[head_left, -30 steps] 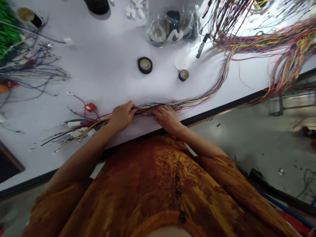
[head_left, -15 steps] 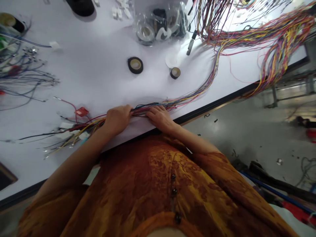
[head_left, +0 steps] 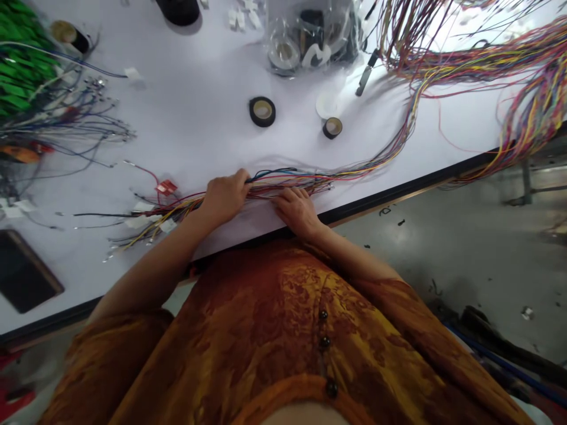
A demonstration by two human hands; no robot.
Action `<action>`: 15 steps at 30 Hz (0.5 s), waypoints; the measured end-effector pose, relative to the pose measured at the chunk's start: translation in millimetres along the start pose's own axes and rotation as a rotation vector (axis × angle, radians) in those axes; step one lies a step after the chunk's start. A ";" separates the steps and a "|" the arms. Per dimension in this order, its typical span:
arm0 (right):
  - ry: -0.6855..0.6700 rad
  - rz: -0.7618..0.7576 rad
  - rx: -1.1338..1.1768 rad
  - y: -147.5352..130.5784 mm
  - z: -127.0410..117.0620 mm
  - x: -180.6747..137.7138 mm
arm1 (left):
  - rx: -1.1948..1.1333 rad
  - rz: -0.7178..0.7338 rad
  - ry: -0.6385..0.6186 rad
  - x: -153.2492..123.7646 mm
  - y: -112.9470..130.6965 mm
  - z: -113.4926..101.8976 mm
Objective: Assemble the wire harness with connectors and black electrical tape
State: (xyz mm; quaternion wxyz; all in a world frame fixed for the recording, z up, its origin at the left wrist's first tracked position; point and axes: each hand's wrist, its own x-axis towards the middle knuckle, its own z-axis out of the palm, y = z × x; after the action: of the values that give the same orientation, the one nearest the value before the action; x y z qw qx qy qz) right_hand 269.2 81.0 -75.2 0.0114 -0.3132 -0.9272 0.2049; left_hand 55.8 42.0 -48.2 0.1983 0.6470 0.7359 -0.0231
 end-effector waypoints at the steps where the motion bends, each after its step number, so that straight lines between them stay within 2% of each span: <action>1: 0.001 -0.001 0.006 -2.3 -0.3 3.2 | -0.007 0.000 0.003 1.0 -0.9 -0.5; 8: 0.085 0.030 0.048 -5.4 -3.6 19.1 | -0.142 0.021 0.016 14.0 -10.7 -7.4; 12: 0.081 0.035 0.097 3.9 -5.2 30.2 | -0.252 0.078 0.013 20.5 -20.6 -9.5; 15: 0.122 0.047 0.223 14.5 -16.3 35.9 | -0.267 0.117 -0.023 20.9 -25.9 -9.1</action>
State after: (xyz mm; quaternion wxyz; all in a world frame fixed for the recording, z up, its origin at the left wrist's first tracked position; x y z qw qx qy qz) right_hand 251.2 118.5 -69.7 0.0979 -0.3436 -0.8887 0.2875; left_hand 26.8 60.1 -52.3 0.2923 0.6563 0.6910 0.0792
